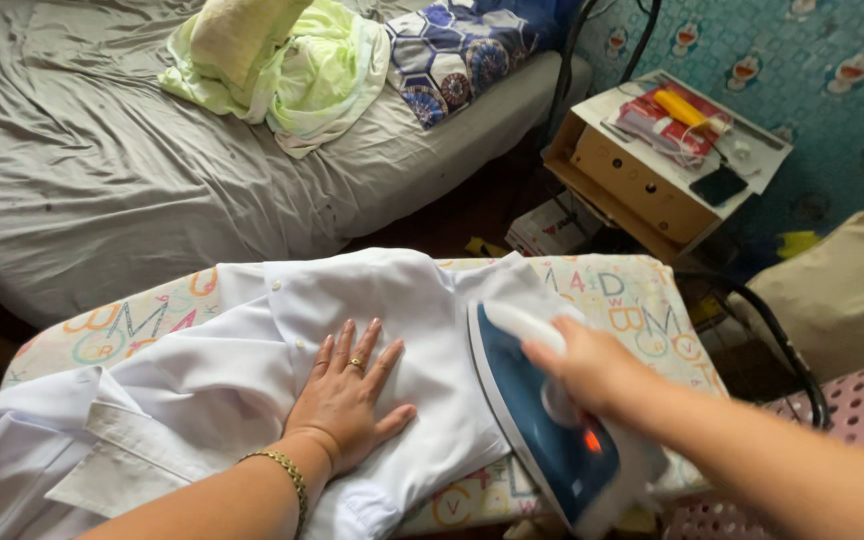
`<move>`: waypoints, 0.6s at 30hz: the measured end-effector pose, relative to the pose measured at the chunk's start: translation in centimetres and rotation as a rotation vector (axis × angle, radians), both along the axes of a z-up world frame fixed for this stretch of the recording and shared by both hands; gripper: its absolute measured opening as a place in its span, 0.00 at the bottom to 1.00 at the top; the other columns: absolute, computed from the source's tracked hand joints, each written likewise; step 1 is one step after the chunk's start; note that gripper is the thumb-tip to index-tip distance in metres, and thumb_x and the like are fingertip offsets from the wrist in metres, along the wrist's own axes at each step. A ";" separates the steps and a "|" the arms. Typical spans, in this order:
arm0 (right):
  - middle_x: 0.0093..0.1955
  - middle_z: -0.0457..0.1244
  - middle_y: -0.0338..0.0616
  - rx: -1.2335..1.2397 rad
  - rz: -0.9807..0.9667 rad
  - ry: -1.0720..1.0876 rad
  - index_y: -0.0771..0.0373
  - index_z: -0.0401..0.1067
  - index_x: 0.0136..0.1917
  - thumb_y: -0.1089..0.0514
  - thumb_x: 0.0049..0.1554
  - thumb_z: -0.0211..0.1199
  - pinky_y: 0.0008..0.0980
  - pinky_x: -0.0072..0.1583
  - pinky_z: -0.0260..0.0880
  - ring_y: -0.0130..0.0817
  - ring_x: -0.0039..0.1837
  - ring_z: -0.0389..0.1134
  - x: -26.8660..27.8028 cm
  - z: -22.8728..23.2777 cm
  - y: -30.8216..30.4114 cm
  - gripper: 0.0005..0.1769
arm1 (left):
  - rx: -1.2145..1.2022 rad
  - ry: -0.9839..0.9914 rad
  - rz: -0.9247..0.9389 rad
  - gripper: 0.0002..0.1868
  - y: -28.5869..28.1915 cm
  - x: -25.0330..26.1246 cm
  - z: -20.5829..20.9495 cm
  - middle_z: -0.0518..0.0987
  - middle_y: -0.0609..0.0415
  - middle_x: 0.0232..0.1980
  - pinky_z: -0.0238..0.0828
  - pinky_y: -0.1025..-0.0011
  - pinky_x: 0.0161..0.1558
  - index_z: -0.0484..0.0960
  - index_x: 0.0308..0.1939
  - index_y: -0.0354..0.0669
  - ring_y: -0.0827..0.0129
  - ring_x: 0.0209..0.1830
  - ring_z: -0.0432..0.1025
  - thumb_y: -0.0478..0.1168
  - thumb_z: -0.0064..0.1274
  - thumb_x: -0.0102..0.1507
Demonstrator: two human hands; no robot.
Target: The person irons a white shirt on an ironing board. They use a blue and white iron to smooth the fabric, repeatedly adjusting the shirt's position and folding it to iron different sections, including the sleeves and body.
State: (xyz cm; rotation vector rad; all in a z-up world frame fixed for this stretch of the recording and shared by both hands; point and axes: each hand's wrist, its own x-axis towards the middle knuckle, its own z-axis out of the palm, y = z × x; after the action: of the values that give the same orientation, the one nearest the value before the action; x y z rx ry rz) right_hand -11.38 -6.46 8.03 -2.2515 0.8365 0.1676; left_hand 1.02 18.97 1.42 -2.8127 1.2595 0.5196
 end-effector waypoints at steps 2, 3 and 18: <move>0.31 0.68 0.44 -0.001 -0.003 0.008 0.57 0.71 0.56 0.40 0.55 0.62 0.38 0.29 0.69 0.35 0.25 0.68 -1.0 0.9 0.2 0.24 | -0.012 -0.006 0.002 0.44 -0.1 0.1 0.0 0.33 0.52 0.83 0.18 0.57 0.77 0.42 0.79 0.63 0.53 0.82 0.23 0.71 0.35 0.64; 0.30 0.67 0.46 0.012 -0.042 0.062 0.58 0.71 0.56 0.39 0.56 0.62 0.39 0.29 0.67 0.38 0.24 0.66 -1.6 1.2 0.5 0.24 | -0.020 -0.010 0.000 0.45 -0.1 0.1 0.0 0.33 0.51 0.83 0.19 0.57 0.77 0.42 0.79 0.62 0.52 0.82 0.23 0.71 0.35 0.64; 0.26 0.62 0.50 0.076 0.040 0.004 0.64 0.68 0.52 0.44 0.58 0.58 0.44 0.27 0.63 0.41 0.24 0.64 7.0 0.8 -1.7 0.20 | -0.043 -0.032 0.013 0.44 0.1 -0.2 -0.2 0.37 0.52 0.83 0.22 0.57 0.77 0.45 0.79 0.63 0.52 0.83 0.27 0.70 0.38 0.63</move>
State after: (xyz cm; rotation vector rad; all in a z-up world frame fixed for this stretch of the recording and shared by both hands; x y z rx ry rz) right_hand -4.39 -8.17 8.82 -2.1985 0.7744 0.2197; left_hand 0.80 19.12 1.19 -2.8543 1.2622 0.4512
